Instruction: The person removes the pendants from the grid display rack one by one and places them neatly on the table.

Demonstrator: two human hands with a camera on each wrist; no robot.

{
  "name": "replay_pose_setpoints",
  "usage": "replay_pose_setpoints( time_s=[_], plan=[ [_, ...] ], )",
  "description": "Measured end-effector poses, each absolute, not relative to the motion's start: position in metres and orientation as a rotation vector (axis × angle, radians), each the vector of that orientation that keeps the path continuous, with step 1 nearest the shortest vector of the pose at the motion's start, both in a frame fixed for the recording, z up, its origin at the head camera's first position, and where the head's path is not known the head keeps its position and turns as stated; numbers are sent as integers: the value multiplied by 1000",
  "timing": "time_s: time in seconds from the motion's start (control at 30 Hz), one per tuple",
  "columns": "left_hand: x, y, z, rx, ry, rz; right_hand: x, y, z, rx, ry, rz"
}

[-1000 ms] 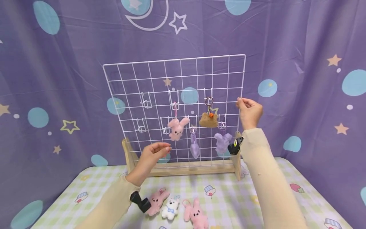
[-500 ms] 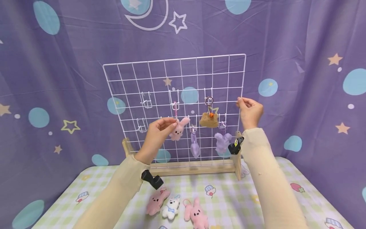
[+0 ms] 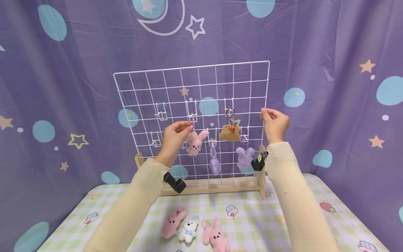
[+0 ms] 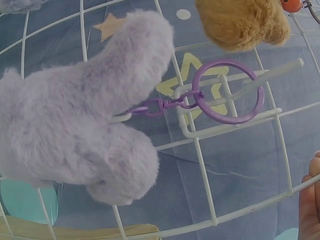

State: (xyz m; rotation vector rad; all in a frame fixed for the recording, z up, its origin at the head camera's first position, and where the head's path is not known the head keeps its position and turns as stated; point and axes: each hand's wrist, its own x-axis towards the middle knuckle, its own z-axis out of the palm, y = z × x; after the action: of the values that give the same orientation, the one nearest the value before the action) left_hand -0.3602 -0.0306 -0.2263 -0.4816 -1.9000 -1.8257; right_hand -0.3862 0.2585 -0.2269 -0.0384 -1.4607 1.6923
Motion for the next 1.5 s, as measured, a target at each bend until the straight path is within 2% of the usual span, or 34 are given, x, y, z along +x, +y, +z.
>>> replay_pose_setpoints(
  time_s=[0.43, 1.5],
  plan=[
    [-373, -23, -229, -337, -1898, -1716, -362, 244, -218, -11, -1492, 1703],
    [-379, -15, -226, -284, -2000, -1696, -364, 247, -215, -14, -1488, 1693]
  ],
)
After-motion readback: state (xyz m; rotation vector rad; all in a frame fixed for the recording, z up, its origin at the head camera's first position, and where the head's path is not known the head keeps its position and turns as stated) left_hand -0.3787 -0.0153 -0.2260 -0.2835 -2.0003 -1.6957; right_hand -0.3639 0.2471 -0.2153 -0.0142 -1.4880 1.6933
